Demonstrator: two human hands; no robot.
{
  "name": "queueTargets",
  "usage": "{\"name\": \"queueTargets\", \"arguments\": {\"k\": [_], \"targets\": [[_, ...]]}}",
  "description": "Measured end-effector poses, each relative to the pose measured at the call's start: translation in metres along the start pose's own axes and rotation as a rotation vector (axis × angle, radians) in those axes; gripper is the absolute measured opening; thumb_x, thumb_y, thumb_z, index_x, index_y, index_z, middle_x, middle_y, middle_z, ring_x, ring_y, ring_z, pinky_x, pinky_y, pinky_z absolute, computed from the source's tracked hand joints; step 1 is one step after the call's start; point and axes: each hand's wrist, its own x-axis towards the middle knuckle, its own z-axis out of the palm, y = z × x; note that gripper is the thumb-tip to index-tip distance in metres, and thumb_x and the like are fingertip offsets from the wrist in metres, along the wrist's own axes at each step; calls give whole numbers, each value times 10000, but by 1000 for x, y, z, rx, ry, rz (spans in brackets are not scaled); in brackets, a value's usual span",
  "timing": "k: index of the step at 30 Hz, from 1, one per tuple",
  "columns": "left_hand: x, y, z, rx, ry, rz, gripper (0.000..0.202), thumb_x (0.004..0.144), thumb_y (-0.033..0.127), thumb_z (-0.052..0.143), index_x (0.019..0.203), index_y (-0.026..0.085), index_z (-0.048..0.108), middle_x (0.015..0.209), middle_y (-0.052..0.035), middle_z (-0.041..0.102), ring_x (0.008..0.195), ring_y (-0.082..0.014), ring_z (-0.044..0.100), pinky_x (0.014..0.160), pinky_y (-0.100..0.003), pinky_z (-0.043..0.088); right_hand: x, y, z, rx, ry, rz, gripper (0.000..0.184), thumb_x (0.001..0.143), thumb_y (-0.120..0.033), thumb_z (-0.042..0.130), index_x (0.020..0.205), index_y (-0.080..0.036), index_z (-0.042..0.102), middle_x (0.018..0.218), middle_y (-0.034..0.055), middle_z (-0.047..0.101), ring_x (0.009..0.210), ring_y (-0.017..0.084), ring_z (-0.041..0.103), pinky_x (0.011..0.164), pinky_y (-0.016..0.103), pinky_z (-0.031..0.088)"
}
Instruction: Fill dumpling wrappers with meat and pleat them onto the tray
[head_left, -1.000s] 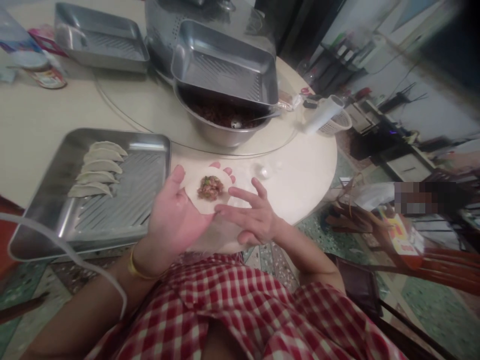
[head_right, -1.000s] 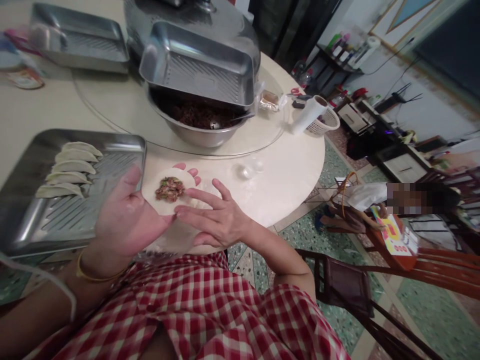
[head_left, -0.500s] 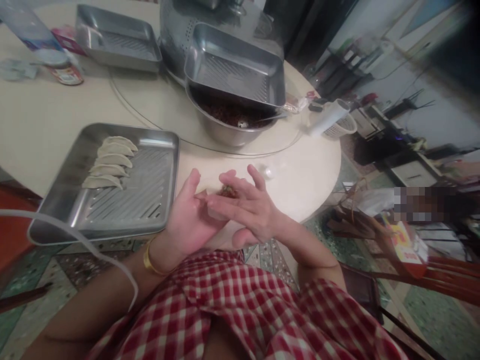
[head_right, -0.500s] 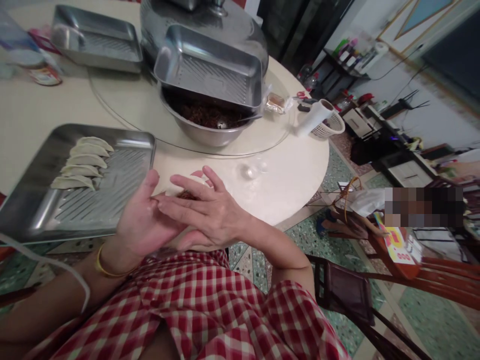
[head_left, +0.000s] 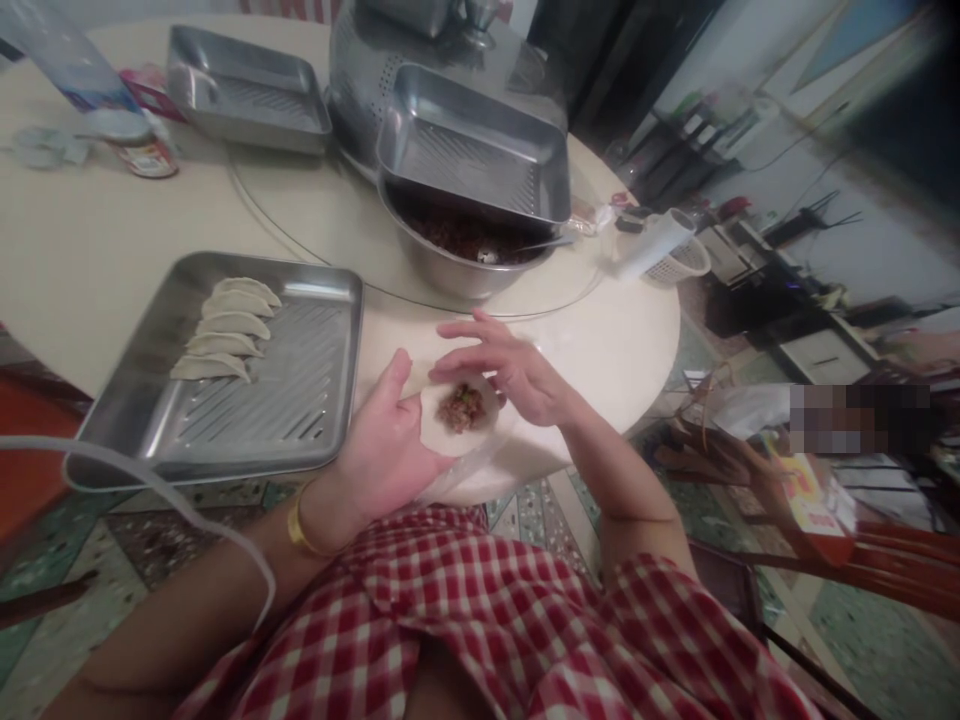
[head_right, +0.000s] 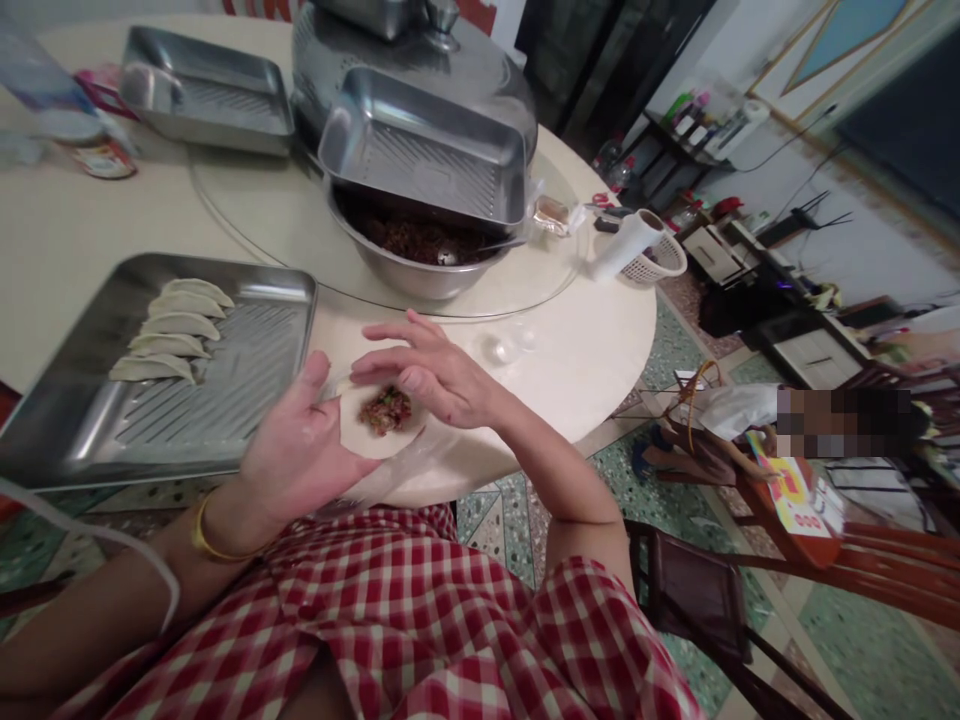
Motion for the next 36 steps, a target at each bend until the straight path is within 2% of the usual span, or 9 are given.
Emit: {"name": "queueTargets", "arguments": {"k": [3, 8, 12, 16, 19, 22, 26, 31, 36], "targets": [[1, 1, 1, 21, 59, 16, 679, 1011, 594, 226, 1154, 122, 693, 1049, -110, 744, 1100, -254, 673, 993, -413, 504, -9, 3, -5, -98, 42, 62, 556, 1033, -531, 213, 1173, -210, 645, 1081, 39, 766, 1317, 202, 551, 1205, 504, 288], [3, 2, -1, -16, 113, 31, 704, 991, 629, 241, 1251, 102, 628, 1168, -142, 716, 1185, -268, 639, 1007, -400, 502, -51, 33, -35, -608, 409, 503, 614, 1032, -530, 158, 978, -220, 685, 1032, 59, 751, 1245, 237, 602, 1191, 548, 289], [5, 1, -4, -37, 92, 35, 637, 971, 623, 363, 1363, 152, 537, 1251, -148, 681, 1208, -279, 630, 1018, -421, 492, -83, 62, -43, -848, 316, 744, 608, 1038, -482, 129, 1004, -201, 667, 1090, 86, 730, 1327, 294, 535, 1188, 635, 229], [7, 0, -1, -42, 109, 38, 637, 982, 611, 343, 1389, 152, 511, 1263, -151, 671, 1204, -281, 631, 1010, -420, 493, -95, 81, -34, -868, 206, 810, 550, 1043, -447, 163, 1093, -188, 645, 1157, 106, 719, 1393, 308, 468, 1190, 668, 192], [8, 0, 4, -46, 143, 41, 633, 993, 611, 286, 1325, 151, 568, 1159, -130, 707, 1137, -269, 666, 981, -412, 508, -97, 86, -36, -782, 240, 826, 554, 1039, -444, 172, 1078, -182, 660, 1187, 113, 714, 1390, 314, 471, 1184, 684, 178], [9, 0, 8, -40, 145, 42, 645, 990, 621, 268, 1293, 152, 590, 1048, -105, 725, 1068, -257, 686, 953, -409, 520, -94, 75, -41, -674, 458, 803, 581, 1030, -478, 171, 1033, -191, 676, 1187, 116, 713, 1362, 302, 502, 1181, 674, 195], [10, 1, 12, -40, 158, 41, 627, 1007, 584, 245, 1248, 133, 609, 1050, -120, 720, 1079, -256, 673, 963, -398, 503, -74, 33, -28, -289, 740, 552, 501, 1027, -500, 217, 1165, -225, 613, 1115, 88, 737, 1265, 230, 599, 1144, 543, 379], [10, 1, 12, -18, 133, 47, 663, 1007, 594, 205, 1177, 136, 653, 1011, -105, 731, 1088, -249, 664, 978, -376, 488, -41, -18, 10, -156, 362, 268, 457, 1014, -517, 278, 1235, -274, 596, 1178, 38, 732, 1418, 216, 460, 1263, 527, 179], [10, 0, 9, -30, 63, 36, 683, 1009, 577, 171, 1126, 149, 690, 937, -82, 739, 1180, -275, 623, 1069, -442, 429, -29, -21, 24, -265, 193, 220, 535, 1011, -536, 253, 1298, -216, 573, 1200, 76, 714, 1442, 245, 424, 1266, 550, 114]]}}
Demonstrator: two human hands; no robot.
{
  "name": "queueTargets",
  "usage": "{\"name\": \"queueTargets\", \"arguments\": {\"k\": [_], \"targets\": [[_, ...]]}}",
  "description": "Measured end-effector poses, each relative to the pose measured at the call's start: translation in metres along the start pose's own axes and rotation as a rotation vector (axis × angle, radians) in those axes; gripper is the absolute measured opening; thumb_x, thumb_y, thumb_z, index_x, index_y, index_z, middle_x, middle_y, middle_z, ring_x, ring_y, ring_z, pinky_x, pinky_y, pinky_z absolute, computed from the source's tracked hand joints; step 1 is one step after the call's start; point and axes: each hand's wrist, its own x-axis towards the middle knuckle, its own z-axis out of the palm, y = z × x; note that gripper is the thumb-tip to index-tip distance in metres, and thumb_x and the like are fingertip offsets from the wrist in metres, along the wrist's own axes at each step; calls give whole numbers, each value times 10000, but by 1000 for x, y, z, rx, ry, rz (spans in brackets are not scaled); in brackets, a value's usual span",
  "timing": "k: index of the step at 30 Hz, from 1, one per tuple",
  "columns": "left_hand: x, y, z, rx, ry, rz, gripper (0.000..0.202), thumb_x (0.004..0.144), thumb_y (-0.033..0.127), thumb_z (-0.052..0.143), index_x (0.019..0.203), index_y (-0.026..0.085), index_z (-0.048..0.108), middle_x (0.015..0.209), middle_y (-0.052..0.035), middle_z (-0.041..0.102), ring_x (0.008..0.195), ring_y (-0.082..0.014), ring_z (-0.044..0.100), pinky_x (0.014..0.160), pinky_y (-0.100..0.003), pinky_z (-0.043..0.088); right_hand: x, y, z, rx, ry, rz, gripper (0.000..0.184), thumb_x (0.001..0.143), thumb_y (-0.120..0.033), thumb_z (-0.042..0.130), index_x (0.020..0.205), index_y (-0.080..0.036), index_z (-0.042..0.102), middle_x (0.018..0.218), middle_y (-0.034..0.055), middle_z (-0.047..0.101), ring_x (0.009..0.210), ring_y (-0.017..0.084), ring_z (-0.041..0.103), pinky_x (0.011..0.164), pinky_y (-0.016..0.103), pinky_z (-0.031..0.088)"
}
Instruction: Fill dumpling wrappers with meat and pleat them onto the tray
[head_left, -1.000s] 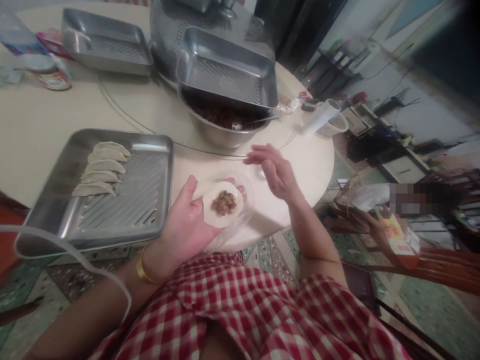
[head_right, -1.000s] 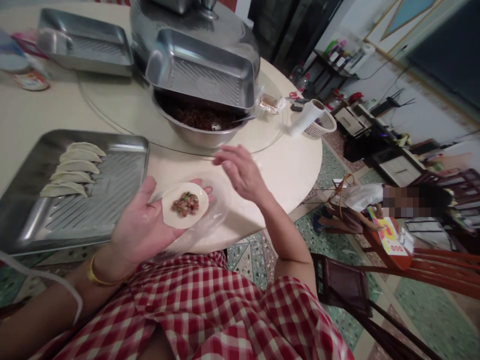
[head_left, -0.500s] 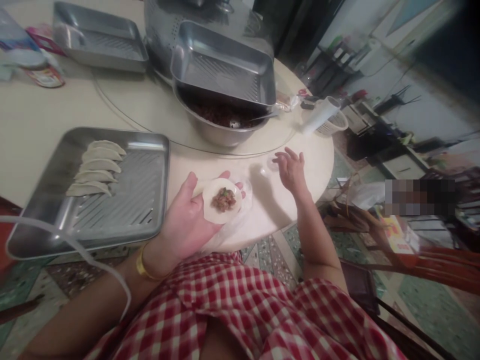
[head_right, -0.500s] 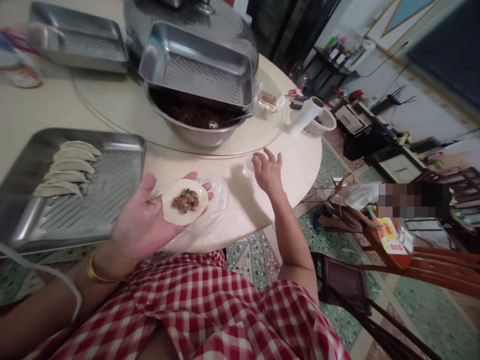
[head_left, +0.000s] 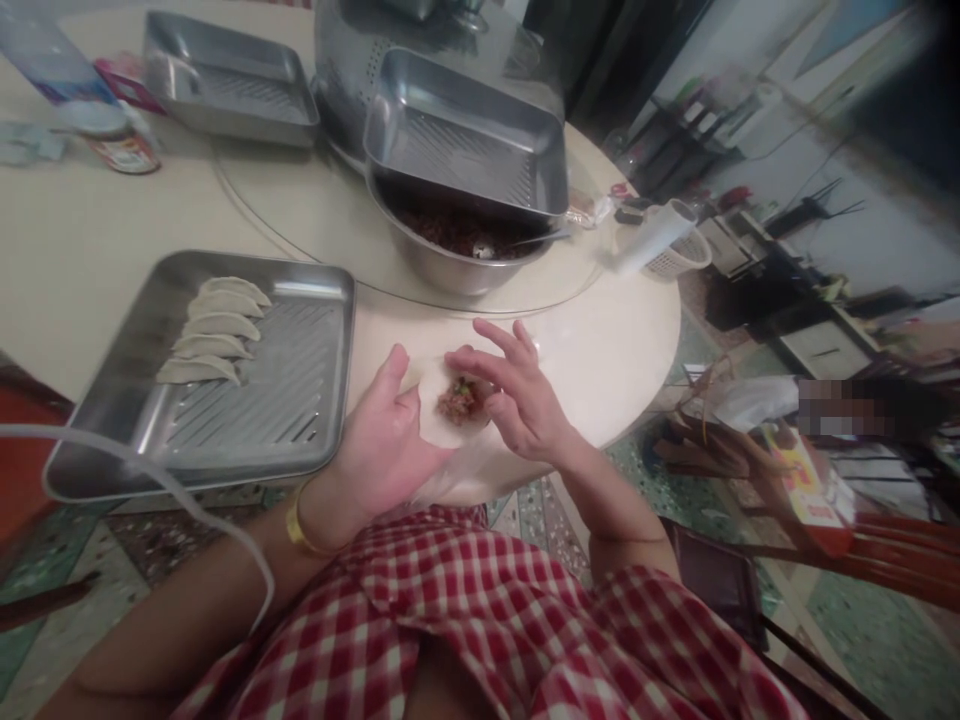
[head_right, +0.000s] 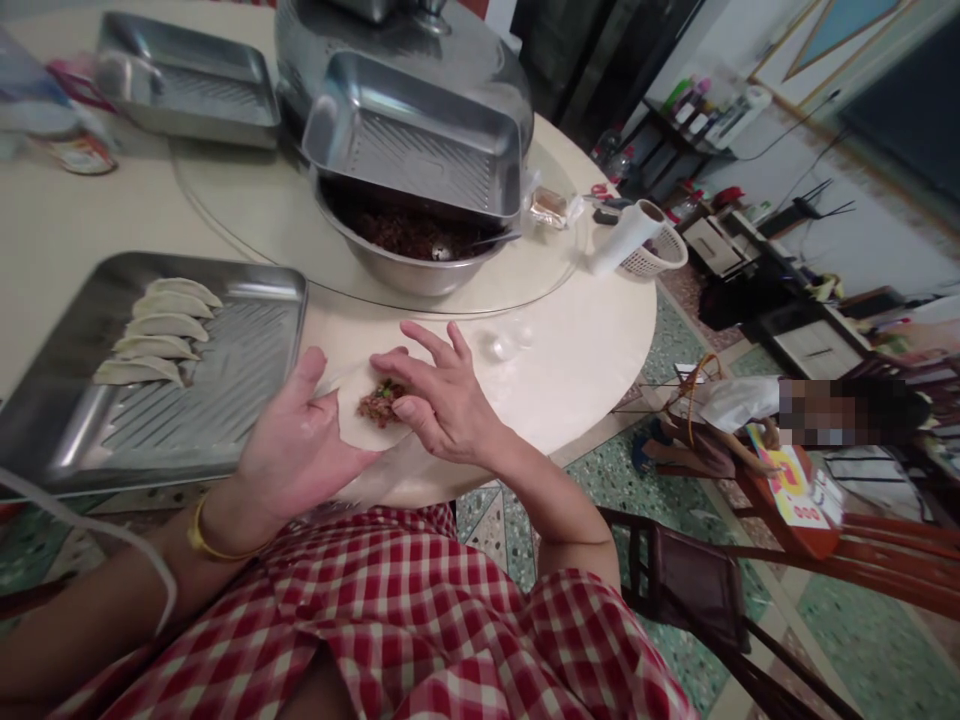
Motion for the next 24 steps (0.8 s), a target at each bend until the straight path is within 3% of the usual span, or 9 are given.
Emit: {"name": "queueTargets", "arguments": {"k": [3, 7, 10, 15, 20, 22, 24], "targets": [[-1, 1, 1, -11, 25, -18, 649, 1008, 567, 205, 1160, 154, 682, 969, -89, 738, 1206, -290, 606, 1074, -458, 427, 4, 1, 4, -12, -5, -68, 539, 1014, -527, 253, 1288, -199, 582, 1144, 79, 726, 1436, 249, 430, 1270, 550, 92], [-5, 2, 8, -15, 66, -47, 645, 1011, 578, 230, 1204, 122, 643, 988, -83, 735, 1193, -256, 620, 1105, -398, 399, 5, -4, 10, -50, -49, -211, 496, 994, -524, 332, 1326, -232, 557, 1060, 50, 751, 1451, 252, 408, 1284, 546, 27], [-7, 4, 13, -11, 130, -67, 684, 1001, 616, 213, 1319, 133, 579, 1068, -84, 726, 1205, -257, 619, 1127, -421, 372, 2, -7, 16, -102, -38, -324, 498, 977, -502, 417, 1400, -249, 491, 1204, 36, 723, 1471, 247, 376, 1292, 531, 12], [-7, 8, 11, -18, 190, 53, 657, 1001, 601, 240, 1441, 179, 485, 1132, -89, 721, 1187, -235, 629, 1105, -388, 405, -10, -7, 22, -155, -20, -435, 573, 936, -498, 522, 1455, -275, 431, 1363, 14, 650, 1489, 257, 346, 1283, 560, 18], [-7, 10, 3, -24, 120, 57, 662, 997, 608, 250, 1443, 176, 479, 1073, -84, 740, 1076, -224, 679, 1033, -356, 462, -22, -5, 27, -177, -148, -310, 563, 866, -653, 532, 1371, -404, 521, 1365, -40, 645, 1450, 298, 413, 1280, 586, 34], [-7, 10, 3, -20, 106, 68, 667, 999, 610, 237, 1459, 178, 454, 1093, -88, 737, 1044, -225, 691, 1023, -366, 468, -25, -4, 31, -183, -190, -243, 574, 846, -659, 562, 1359, -405, 536, 1362, -32, 647, 1442, 322, 420, 1273, 612, 71], [-8, 11, 5, -9, 113, 76, 678, 999, 612, 225, 1488, 180, 409, 1129, -94, 730, 1033, -229, 697, 1011, -379, 475, -26, -5, 34, -240, -151, -278, 558, 870, -641, 539, 1369, -390, 528, 1376, -31, 638, 1455, 303, 404, 1281, 586, 47]]}}
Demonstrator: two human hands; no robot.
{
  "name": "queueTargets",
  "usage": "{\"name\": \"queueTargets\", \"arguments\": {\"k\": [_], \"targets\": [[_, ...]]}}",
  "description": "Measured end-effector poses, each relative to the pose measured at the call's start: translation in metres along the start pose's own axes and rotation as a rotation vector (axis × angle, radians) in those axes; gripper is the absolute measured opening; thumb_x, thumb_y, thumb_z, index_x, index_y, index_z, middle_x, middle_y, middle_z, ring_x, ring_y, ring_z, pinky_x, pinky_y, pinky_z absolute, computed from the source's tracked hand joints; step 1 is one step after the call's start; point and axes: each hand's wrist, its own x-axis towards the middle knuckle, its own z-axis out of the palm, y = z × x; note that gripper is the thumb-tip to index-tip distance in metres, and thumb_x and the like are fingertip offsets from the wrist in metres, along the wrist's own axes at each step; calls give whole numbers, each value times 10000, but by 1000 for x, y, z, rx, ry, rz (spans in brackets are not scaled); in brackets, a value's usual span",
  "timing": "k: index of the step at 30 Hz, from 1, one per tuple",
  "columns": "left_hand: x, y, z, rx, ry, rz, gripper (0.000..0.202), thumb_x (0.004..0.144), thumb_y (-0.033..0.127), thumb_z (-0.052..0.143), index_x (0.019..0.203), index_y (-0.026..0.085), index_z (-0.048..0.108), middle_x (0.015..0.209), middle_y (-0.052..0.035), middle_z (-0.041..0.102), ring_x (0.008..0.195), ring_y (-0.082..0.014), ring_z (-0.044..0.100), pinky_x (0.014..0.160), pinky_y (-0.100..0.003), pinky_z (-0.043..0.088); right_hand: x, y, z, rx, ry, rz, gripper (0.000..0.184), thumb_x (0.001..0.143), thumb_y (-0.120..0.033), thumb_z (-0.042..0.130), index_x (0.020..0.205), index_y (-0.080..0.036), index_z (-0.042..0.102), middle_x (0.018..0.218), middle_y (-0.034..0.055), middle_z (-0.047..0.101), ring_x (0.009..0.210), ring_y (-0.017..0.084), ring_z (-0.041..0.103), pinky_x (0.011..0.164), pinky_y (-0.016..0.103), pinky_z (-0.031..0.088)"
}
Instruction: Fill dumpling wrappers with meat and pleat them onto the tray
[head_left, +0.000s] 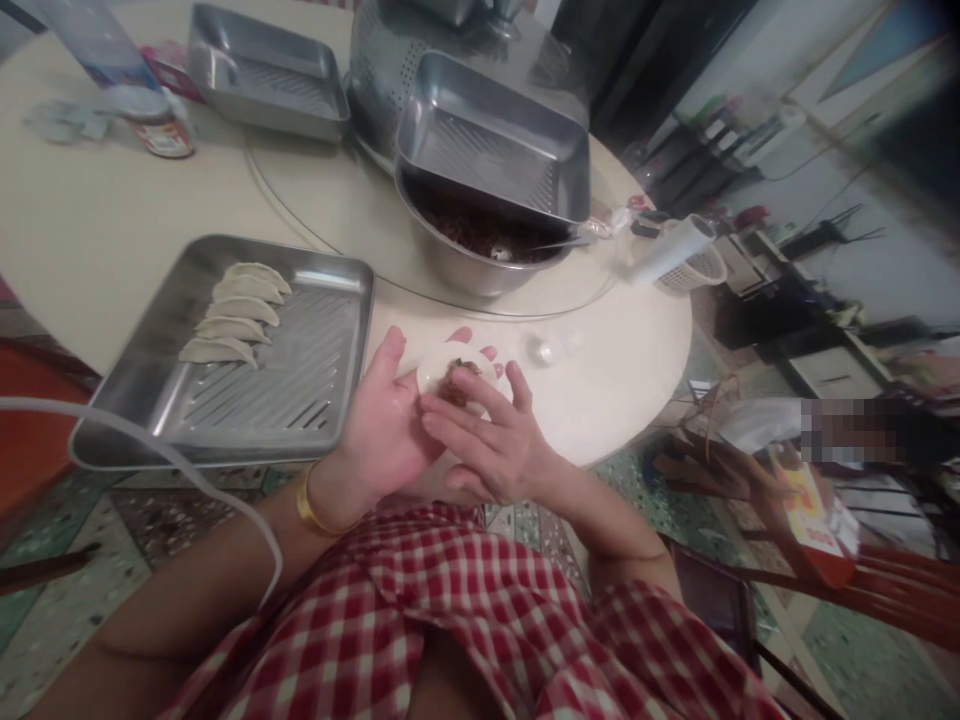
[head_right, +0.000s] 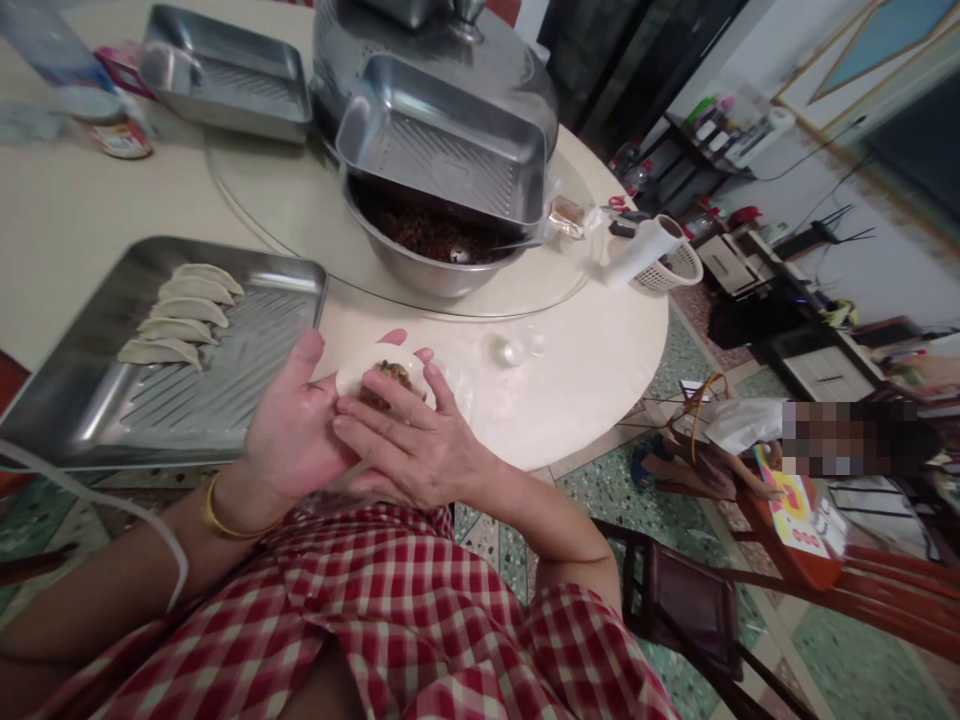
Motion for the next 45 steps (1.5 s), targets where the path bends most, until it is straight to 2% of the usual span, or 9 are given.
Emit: {"name": "queueTargets", "arguments": {"k": [5, 10, 15, 19, 24, 28, 31, 38, 45], "targets": [[-2, 2, 6, 29, 96, 15, 680, 992, 630, 228, 1487, 201, 408, 1170, -95, 716, 1049, -248, 693, 1004, -410, 485, 2, -4, 2, -90, 229, -194, 479, 937, -566, 473, 1333, -312, 567, 1409, -12, 612, 1498, 238, 327, 1290, 521, -9], [-1, 1, -1, -24, 12, 42, 644, 990, 609, 279, 1435, 195, 492, 1170, -101, 714, 1047, -251, 688, 990, -414, 501, -1, -5, -1, 50, 226, -112, 497, 940, -511, 513, 1386, -291, 528, 1358, 33, 651, 1448, 282, 419, 1258, 646, 82], [0, -2, 1, -17, 64, -3, 638, 993, 616, 270, 1444, 218, 486, 1117, -73, 735, 1062, -226, 688, 1033, -380, 472, 6, -6, -4, -37, 304, -130, 462, 960, -525, 451, 1354, -305, 547, 1311, 6, 682, 1470, 233, 385, 1297, 545, 48], [0, -5, 6, -65, 108, -13, 628, 1009, 591, 249, 1476, 217, 438, 1192, -75, 713, 1172, -224, 645, 1110, -386, 403, 12, -8, -2, -3, 220, -56, 501, 942, -550, 466, 1381, -315, 520, 1383, 3, 634, 1483, 250, 361, 1295, 528, 9], [1, -6, -1, -35, 33, -6, 630, 1006, 595, 245, 1404, 189, 518, 1122, -72, 731, 1179, -234, 638, 1081, -395, 430, 20, -6, -15, 105, 247, -8, 452, 984, -502, 350, 1297, -281, 589, 1175, -16, 741, 1410, 210, 471, 1308, 456, 51], [1, -9, -5, -40, -107, -81, 629, 1000, 583, 277, 1338, 140, 570, 1103, -79, 728, 1207, -258, 614, 1087, -387, 420, 37, 6, -34, 333, 224, 184, 392, 1009, -435, 357, 1161, -230, 655, 1065, 25, 762, 1316, 219, 558, 1240, 482, 305], [1, -12, -6, -24, -158, -89, 582, 1005, 554, 280, 1272, 154, 609, 1058, -72, 732, 1206, -250, 617, 1094, -399, 415, 47, 18, -39, 401, 243, 263, 371, 1013, -426, 382, 1098, -231, 686, 1160, 45, 739, 1335, 236, 532, 1143, 498, 436], [5, -15, -5, 100, -71, -15, 466, 1020, 480, 339, 1055, 156, 672, 925, -54, 728, 1137, -227, 641, 1033, -370, 458, 56, 30, -34, 450, 98, 214, 335, 999, -398, 447, 1109, -211, 701, 1446, 77, 572, 1456, 208, 398, 1235, 497, 306], [9, -13, -3, 146, 6, 34, 531, 1036, 517, 264, 1184, 165, 634, 1071, -55, 710, 1217, -252, 590, 1057, -406, 440, 51, 27, -40, 423, 98, 204, 293, 985, -332, 464, 1130, -218, 692, 1456, 62, 563, 1484, 198, 355, 1225, 481, 341]]}}
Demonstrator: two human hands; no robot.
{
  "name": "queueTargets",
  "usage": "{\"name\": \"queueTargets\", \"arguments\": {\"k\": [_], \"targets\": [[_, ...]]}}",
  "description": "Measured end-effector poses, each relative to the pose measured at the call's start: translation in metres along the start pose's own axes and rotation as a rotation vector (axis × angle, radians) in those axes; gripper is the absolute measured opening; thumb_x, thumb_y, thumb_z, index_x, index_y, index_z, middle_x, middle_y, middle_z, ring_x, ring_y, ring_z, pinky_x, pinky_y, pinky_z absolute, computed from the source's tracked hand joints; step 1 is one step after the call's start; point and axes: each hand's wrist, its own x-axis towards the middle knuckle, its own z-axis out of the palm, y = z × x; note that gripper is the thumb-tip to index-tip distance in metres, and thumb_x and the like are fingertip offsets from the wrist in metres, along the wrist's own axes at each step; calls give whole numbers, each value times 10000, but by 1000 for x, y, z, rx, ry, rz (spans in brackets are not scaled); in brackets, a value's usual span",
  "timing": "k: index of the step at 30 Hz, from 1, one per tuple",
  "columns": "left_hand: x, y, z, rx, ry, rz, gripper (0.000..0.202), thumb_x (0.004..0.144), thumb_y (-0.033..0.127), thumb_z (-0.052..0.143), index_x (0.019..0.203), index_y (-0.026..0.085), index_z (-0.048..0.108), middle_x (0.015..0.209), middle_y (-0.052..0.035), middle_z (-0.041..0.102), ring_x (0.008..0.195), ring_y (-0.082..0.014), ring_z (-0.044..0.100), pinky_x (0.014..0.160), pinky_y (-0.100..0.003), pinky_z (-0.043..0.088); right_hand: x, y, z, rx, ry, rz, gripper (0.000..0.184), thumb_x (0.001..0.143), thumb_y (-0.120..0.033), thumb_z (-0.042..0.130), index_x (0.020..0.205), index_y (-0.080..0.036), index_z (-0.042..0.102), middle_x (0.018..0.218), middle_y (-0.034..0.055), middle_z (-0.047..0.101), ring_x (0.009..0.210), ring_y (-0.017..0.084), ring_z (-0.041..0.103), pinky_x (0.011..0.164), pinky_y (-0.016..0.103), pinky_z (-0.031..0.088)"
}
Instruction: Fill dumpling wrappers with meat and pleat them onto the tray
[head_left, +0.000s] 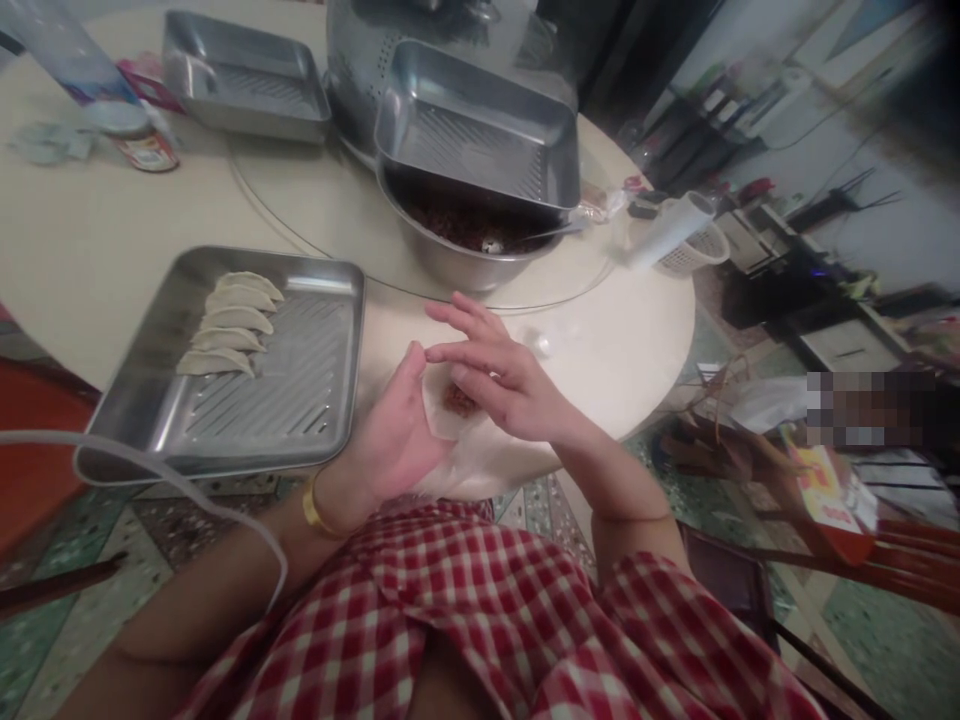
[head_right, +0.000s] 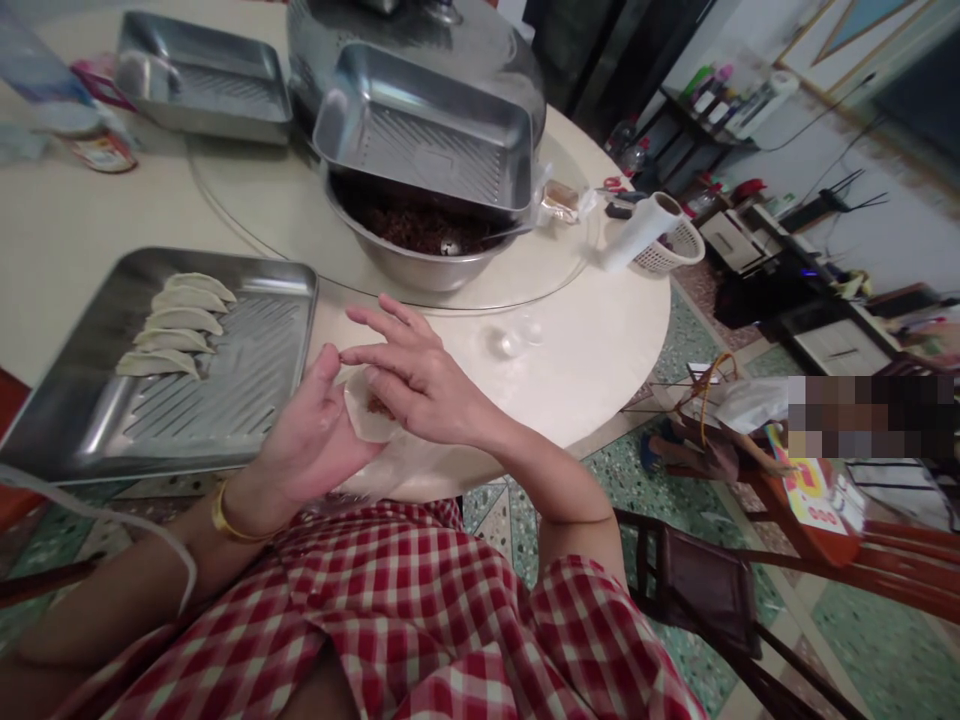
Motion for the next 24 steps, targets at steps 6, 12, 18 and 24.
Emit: {"name": "queueTargets", "arguments": {"k": [6, 12, 18, 24], "targets": [[-4, 7, 2, -109, 39, 1, 576, 1025, 558, 264, 1305, 136, 537, 1168, -97, 684, 1227, -256, 578, 1098, -426, 392, -17, -2, 1, -294, 137, -164, 292, 981, -291, 446, 1165, -199, 654, 1449, 104, 563, 1499, 238, 326, 1211, 536, 332], [-7, 10, 5, -112, 17, 26, 613, 1012, 587, 277, 1364, 140, 506, 1276, -126, 643, 1251, -285, 557, 1087, -461, 389, -40, 5, 9, -705, 181, -274, 456, 973, -471, 485, 1377, -262, 508, 1458, 42, 566, 1559, 231, 134, 1281, 549, 14], [-7, 10, 7, -131, 33, 22, 618, 1024, 566, 232, 1378, 133, 496, 1281, -130, 640, 1242, -287, 561, 1075, -477, 403, -43, 10, 11, -687, 181, -266, 525, 963, -550, 471, 1436, -323, 458, 1479, -2, 543, 1541, 240, 214, 1283, 541, -21], [-8, 13, 5, -156, 84, 33, 544, 1006, 572, 323, 1226, 152, 589, 1150, -92, 698, 1208, -257, 595, 1124, -471, 356, -37, 10, -1, -292, 204, -67, 468, 1021, -477, 295, 1396, -310, 521, 1533, 17, 475, 1512, 243, 295, 1218, 567, 312]]}}
